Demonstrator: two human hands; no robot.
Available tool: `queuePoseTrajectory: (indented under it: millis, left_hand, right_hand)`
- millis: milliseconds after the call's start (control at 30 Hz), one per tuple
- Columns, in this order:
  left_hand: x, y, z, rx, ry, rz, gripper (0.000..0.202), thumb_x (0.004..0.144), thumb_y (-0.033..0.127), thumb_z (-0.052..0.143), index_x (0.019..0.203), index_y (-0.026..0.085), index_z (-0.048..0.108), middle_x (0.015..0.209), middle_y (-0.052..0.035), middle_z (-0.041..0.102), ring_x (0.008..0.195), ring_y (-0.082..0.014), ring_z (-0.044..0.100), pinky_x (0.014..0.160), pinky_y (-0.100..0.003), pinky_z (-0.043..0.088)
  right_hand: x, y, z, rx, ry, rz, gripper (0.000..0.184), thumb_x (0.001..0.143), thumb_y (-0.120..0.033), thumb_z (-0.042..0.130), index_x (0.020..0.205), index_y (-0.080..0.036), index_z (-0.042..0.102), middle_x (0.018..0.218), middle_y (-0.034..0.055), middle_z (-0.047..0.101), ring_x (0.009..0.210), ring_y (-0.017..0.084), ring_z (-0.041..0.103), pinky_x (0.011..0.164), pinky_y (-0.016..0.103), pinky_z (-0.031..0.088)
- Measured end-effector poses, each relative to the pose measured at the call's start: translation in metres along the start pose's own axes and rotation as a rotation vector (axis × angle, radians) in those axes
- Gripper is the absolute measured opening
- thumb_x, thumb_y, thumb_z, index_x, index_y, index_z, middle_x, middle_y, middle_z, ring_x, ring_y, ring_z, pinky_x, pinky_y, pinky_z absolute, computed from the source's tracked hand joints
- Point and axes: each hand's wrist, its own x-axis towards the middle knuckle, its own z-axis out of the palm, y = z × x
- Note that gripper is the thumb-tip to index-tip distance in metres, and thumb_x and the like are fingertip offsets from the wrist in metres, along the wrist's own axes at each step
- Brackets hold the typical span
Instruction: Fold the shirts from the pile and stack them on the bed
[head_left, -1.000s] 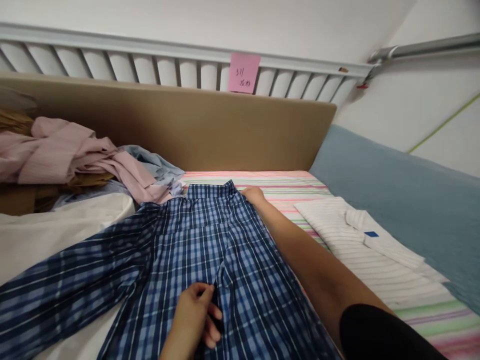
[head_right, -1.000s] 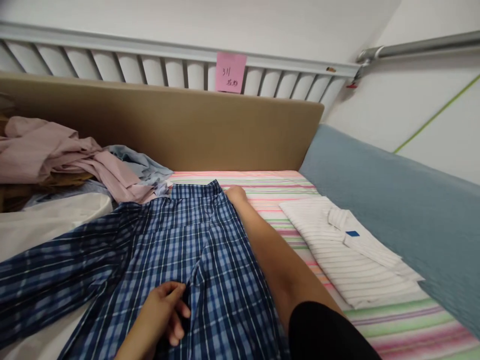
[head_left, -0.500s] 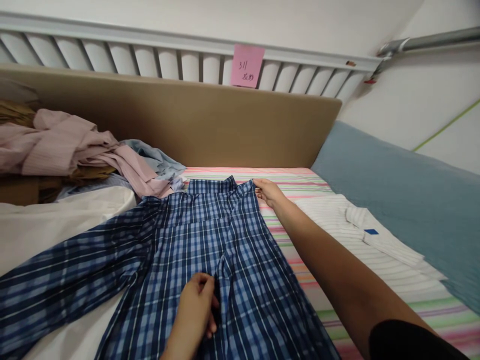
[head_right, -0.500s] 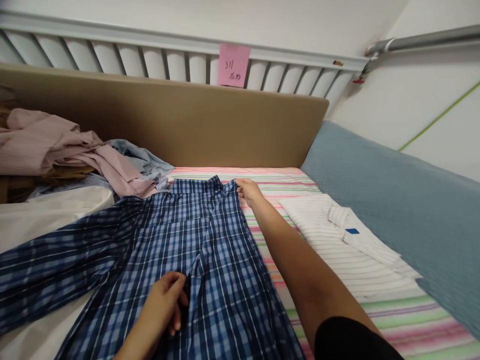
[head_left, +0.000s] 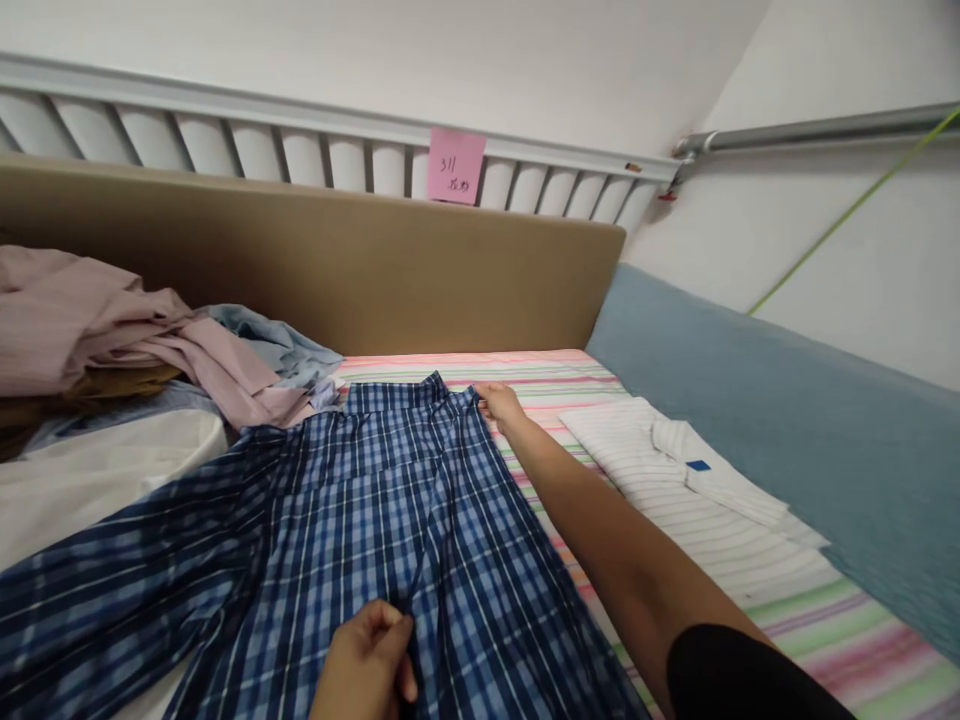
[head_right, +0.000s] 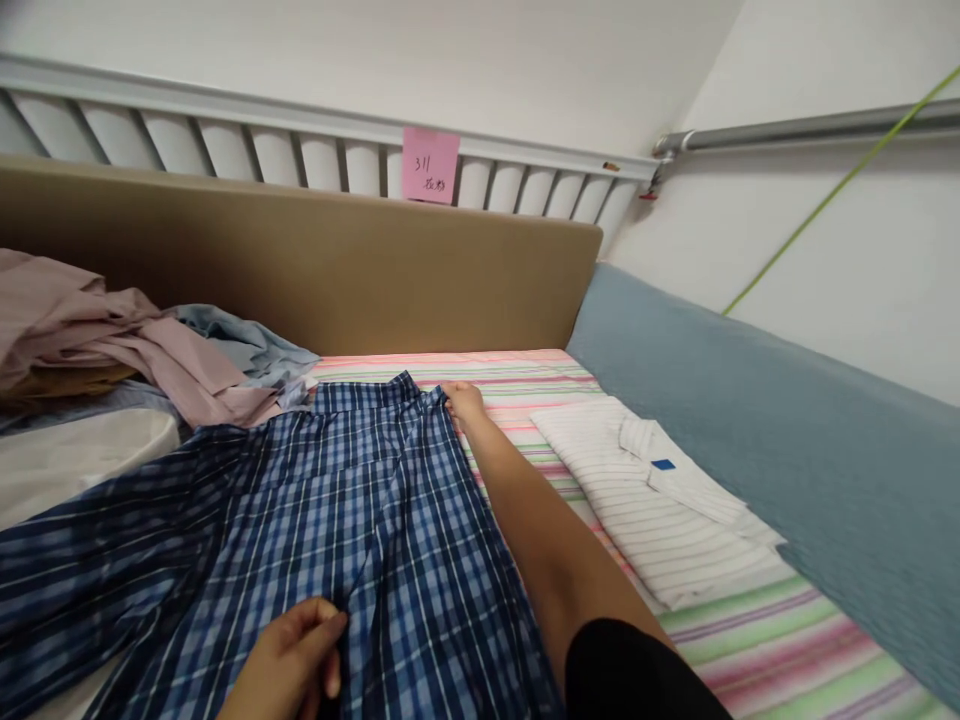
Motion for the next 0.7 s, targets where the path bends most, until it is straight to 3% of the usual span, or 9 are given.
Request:
queuePoseTrajectory:
  millis: [233,500,600,700]
  left_hand:
    - [-0.009,0.003,-0.01,-0.056,-0.08,-0.074,0.04,0.067,0.06,0.053,0.067,0.021,0.043,0.044,0.0027,0.056,0.023,-0.0055,0.032,0.029,-0.018,0.014]
    - [0.003,-0.011,-0.013,0.118,0.068,-0.048,0.034,0.078,0.054,0.041,0.067,0.022,0.043,0.045,0.0015,0.056,0.026,-0.0089,0.037,0.03,-0.02,0.02]
    - [0.0,-0.006,-0.017,0.362,0.236,0.061,0.024,0.082,0.044,0.042,0.079,0.021,0.05,0.05,-0.0001,0.059,0.038,-0.0155,0.053,0.037,-0.024,0.035]
    - [-0.006,-0.001,-0.016,0.617,0.422,0.363,0.033,0.083,0.041,0.044,0.107,0.02,0.055,0.083,-0.0072,0.07,0.074,-0.0223,0.067,0.063,-0.033,0.052]
  right_hand:
    - [0.019,0.029,0.019,-0.277,0.151,-0.065,0.017,0.071,-0.033,0.056,0.069,-0.019,0.065,0.075,0.0016,0.068,0.074,0.016,0.06,0.067,0.024,0.044]
    - [0.008,0.026,0.027,-0.553,0.162,-0.051,0.016,0.079,-0.032,0.055,0.079,-0.021,0.067,0.086,0.0064,0.069,0.086,0.02,0.062,0.08,0.031,0.044]
    - [0.0,0.01,0.021,-0.618,0.146,-0.066,0.021,0.08,-0.029,0.055,0.093,-0.017,0.067,0.095,0.0118,0.069,0.092,0.024,0.062,0.083,0.035,0.044]
    - [-0.027,-0.003,0.013,-0.679,0.118,-0.221,0.037,0.083,-0.027,0.053,0.117,-0.015,0.059,0.12,0.0142,0.06,0.113,0.024,0.053,0.097,0.034,0.037]
